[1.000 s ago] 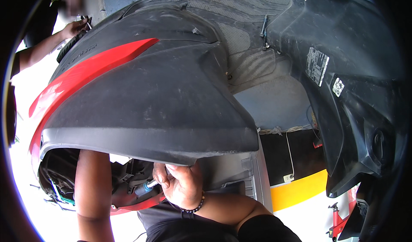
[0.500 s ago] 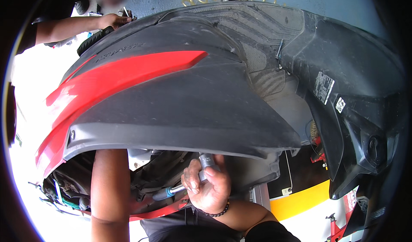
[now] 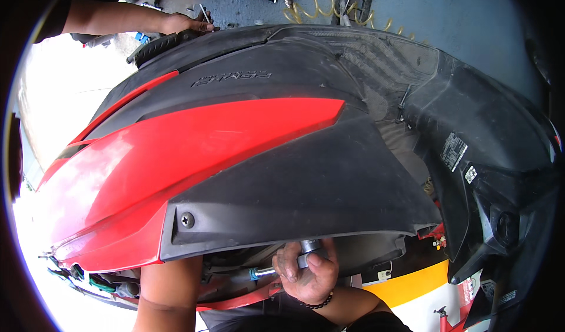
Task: The person disassembles the body panel of a red scooter using a socket wrench and a screwdriver, removing bolts and prying the plastic clips to detach the panel.
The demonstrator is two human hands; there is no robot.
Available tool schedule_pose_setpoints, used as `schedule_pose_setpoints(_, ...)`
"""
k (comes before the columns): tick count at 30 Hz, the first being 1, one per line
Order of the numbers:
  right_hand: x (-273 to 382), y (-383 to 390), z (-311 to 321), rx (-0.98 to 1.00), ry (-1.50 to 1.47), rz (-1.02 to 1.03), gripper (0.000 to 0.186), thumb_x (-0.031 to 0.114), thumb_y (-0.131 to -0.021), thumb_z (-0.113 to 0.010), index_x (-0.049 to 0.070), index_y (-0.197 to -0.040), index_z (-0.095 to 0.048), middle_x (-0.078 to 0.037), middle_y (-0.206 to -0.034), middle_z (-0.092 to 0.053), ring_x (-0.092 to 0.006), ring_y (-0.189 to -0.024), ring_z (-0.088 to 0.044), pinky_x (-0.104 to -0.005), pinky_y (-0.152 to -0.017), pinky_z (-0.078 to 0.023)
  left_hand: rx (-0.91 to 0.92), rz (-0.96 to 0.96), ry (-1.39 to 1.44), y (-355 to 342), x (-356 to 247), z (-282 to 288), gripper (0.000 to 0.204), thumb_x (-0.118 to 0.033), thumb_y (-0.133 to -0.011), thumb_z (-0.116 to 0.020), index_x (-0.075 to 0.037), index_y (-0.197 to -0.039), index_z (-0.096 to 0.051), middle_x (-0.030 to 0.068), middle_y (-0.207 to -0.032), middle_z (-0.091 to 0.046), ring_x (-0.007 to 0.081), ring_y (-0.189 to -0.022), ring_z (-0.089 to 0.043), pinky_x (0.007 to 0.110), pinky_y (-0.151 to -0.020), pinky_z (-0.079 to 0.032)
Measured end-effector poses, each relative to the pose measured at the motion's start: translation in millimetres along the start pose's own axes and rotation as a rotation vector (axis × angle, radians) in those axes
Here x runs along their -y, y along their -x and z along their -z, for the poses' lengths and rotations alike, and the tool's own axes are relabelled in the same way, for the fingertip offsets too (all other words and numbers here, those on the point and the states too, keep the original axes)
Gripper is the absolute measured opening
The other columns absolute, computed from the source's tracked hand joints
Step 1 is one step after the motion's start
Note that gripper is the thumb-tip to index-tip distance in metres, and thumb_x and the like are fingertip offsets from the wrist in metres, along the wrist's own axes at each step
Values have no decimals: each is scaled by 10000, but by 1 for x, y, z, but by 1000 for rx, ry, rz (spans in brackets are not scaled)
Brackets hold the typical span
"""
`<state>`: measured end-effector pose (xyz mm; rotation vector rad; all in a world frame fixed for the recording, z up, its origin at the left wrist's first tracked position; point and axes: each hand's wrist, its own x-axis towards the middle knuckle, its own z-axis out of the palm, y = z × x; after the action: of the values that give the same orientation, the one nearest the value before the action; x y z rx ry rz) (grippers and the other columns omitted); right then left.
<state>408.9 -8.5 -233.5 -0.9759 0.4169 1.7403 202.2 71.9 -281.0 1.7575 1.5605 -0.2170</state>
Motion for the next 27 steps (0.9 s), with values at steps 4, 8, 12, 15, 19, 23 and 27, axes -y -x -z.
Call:
schedule_pose_setpoints(4,-15,-4,-32,5,116,-13,437,198,-951,-549,89,-1349,-404,-109,-693,-540,-115,-527,-431,-259,-502,-373,-4,-2,-9,0,5,2,328,-248,-903,-577,-53,-1160,-638,178,-1145,-644,342,-1113,-577,438,-982,-417)
schedule_pose_setpoints(8,-25,-4,-55,162,319,63,396,166,-950,-591,3,-1246,-385,-72,-724,-549,-86,-581,-466,-239,-544,-398,-3,-19,-18,-8,8,-1,329,-245,-910,-568,-51,-1166,-634,180,-1156,-641,340,-1122,-574,433,-985,-417)
schedule_pose_setpoints(12,-46,-16,-80,7,347,149,323,262,-962,-550,77,-1176,-396,-100,-638,-499,-106,-487,-392,-244,-481,-342,13,-37,-55,-28,13,-6,330,-242,-916,-558,-48,-1173,-630,182,-1166,-639,338,-1131,-572,429,-988,-416)
schedule_pose_setpoints(15,-59,-33,-82,-66,195,139,262,258,-969,-501,93,-1154,-418,-86,-608,-484,-113,-473,-380,-250,-465,-328,35,-28,-114,-38,19,-1,331,-240,-921,-551,-46,-1178,-627,183,-1174,-637,337,-1138,-570,425,-991,-416)
schedule_pose_setpoints(19,-67,-48,-81,-245,103,131,188,259,-961,-504,115,-1078,-474,-55,-575,-457,-102,-421,-343,-250,-430,-299,111,-11,-166,-56,24,-4,332,-237,-928,-542,-43,-1185,-623,185,-1185,-635,335,-1147,-567,420,-994,-415)
schedule_pose_setpoints(23,-50,-52,-83,-297,213,6,157,238,-950,-553,121,-1036,-494,-32,-567,-451,-83,-419,-342,-232,-406,-269,112,75,-7,-61,25,-4,325,-226,-908,-555,-56,-1175,-629,175,-1175,-643,329,-1136,-580,414,-974,-435)
schedule_pose_setpoints(27,-44,-55,-78,-92,515,82,137,140,-939,-617,83,-1022,-523,9,-649,-490,-40,-483,-386,-207,-405,-264,39,130,257,-50,21,2,291,-165,-842,-607,-84,-1118,-653,156,-1100,-672,310,-1052,-629,400,-889,-493)
